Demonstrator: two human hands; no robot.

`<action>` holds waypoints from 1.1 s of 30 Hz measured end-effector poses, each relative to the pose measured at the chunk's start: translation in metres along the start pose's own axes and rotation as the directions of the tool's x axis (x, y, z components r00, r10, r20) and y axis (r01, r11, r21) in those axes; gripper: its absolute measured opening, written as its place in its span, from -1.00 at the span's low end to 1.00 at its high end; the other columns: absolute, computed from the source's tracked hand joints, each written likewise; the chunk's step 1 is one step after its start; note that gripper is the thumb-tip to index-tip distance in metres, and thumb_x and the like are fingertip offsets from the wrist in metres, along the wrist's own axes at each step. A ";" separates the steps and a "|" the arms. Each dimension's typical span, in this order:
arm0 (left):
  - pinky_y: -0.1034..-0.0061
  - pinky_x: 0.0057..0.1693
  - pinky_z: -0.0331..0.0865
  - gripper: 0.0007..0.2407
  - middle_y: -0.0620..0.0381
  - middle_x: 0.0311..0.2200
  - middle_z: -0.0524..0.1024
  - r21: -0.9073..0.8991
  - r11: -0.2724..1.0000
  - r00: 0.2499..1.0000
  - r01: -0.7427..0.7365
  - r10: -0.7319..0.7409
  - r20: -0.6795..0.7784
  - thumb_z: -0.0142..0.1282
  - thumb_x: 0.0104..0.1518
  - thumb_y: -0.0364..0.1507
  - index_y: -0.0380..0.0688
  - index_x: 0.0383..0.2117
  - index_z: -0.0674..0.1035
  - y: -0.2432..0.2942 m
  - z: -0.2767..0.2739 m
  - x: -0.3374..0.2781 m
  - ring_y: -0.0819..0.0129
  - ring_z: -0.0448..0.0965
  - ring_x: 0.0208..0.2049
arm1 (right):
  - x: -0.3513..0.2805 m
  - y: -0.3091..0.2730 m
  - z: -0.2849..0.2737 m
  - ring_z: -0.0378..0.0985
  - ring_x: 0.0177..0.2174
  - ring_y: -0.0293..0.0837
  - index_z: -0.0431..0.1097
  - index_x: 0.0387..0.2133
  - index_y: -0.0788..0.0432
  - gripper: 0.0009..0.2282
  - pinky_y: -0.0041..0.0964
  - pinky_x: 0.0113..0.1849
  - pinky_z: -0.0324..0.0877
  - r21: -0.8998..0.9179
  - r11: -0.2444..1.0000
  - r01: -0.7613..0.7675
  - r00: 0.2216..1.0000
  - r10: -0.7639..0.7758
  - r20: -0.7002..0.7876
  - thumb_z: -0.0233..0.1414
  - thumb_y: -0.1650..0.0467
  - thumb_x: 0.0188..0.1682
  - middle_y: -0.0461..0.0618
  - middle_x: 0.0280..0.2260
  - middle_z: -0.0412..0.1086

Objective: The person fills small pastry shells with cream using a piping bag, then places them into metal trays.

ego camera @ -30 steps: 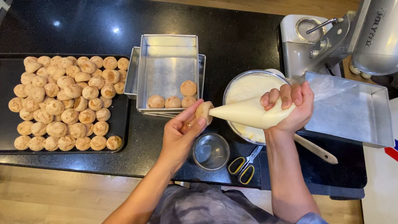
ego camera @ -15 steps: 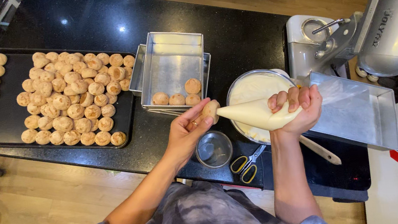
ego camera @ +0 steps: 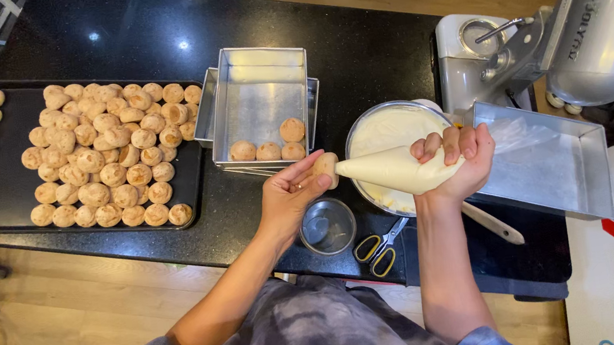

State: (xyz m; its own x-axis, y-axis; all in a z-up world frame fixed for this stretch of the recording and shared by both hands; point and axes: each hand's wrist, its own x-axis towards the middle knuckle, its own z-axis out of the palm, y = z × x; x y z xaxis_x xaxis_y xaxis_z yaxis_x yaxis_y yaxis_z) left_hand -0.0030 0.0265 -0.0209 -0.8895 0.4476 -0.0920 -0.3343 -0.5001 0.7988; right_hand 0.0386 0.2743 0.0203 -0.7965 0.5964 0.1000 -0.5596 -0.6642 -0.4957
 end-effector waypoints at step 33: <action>0.66 0.16 0.43 -0.54 0.05 0.06 0.56 0.141 0.989 0.980 0.048 -0.074 0.186 0.21 0.22 -0.45 -0.28 0.25 0.41 -0.020 0.016 0.009 0.50 0.58 0.02 | -0.009 -0.023 -0.022 0.12 -0.55 -0.12 0.02 -0.67 -0.06 -0.64 -0.09 -0.40 0.26 -0.068 0.988 0.140 0.914 -0.156 -0.376 -0.16 0.19 0.14 -0.17 -0.69 0.01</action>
State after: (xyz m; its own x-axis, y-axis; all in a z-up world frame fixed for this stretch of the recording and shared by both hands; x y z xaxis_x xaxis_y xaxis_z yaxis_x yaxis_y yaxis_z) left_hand 0.0002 0.0527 -0.0277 -0.7886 0.6137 -0.0388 -0.3292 -0.3681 0.8695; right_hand 0.0639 0.2937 0.0119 -0.5545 0.8175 -0.1556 -0.6486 -0.5417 -0.5346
